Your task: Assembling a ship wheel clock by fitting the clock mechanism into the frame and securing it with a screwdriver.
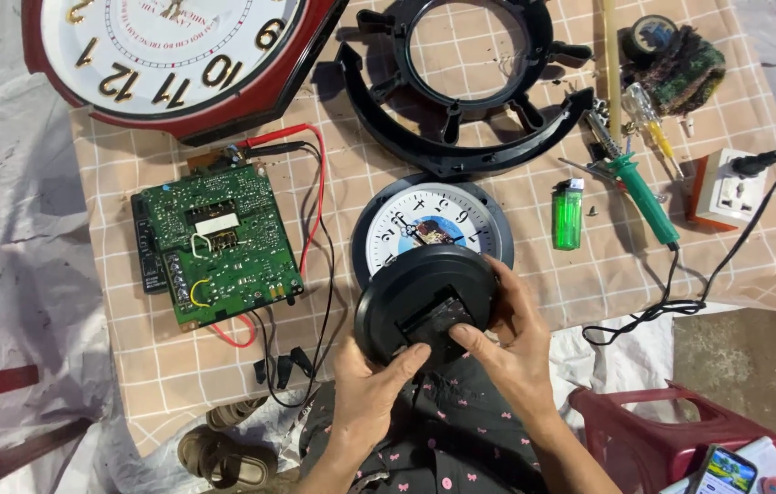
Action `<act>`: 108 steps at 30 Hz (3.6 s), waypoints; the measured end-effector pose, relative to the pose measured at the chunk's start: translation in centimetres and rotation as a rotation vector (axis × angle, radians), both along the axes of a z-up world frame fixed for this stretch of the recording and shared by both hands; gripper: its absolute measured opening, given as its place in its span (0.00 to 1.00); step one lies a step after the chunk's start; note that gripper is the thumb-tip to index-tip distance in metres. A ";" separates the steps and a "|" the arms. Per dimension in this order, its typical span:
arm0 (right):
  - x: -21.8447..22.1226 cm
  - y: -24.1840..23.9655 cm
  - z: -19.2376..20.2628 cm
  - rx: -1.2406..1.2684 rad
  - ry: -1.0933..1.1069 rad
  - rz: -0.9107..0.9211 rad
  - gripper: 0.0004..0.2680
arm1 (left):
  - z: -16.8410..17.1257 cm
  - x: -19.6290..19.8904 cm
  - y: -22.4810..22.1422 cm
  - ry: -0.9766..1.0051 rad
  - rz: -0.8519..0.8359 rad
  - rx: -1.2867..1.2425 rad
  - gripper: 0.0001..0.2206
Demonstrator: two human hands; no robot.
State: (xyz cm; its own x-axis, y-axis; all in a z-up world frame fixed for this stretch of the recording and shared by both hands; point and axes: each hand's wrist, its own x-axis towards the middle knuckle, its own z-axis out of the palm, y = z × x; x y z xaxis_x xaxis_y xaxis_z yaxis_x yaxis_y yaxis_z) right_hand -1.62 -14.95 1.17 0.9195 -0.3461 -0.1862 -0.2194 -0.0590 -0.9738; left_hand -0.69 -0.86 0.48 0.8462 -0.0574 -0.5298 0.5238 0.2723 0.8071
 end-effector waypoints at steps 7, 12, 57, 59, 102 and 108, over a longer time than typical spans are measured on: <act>-0.3 0.3 0.1 -0.038 0.079 -0.014 0.23 | 0.6 0.4 0.1 -0.228 -0.017 0.179 0.15; -0.3 0.8 -0.1 -0.034 0.035 -0.042 0.23 | 1.5 0.7 0.0 -0.388 -0.048 0.281 0.19; 3.5 -14.0 -7.1 -1.164 -0.261 -0.149 0.04 | -1.7 1.9 5.0 -0.094 0.495 -0.228 0.30; 3.4 -14.3 -7.5 -1.136 -0.303 -0.126 0.04 | -1.5 1.8 4.2 -0.192 0.415 -0.152 0.27; 3.1 -13.2 -6.2 -0.747 -0.252 -0.140 0.05 | -1.1 3.5 1.2 0.055 0.352 -0.366 0.16; 3.1 -13.6 -6.5 -0.893 -0.265 -0.127 0.06 | -0.7 3.4 1.2 0.150 0.384 -0.366 0.17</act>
State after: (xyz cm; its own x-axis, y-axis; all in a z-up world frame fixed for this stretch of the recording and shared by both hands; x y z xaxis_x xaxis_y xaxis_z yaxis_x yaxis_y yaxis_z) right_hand 1.48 -28.59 -5.36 0.8392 -0.3607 0.4069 -0.0530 -0.7990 -0.5990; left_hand 2.68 0.34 -0.26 0.7597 0.0373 -0.6493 0.4335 0.7152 0.5482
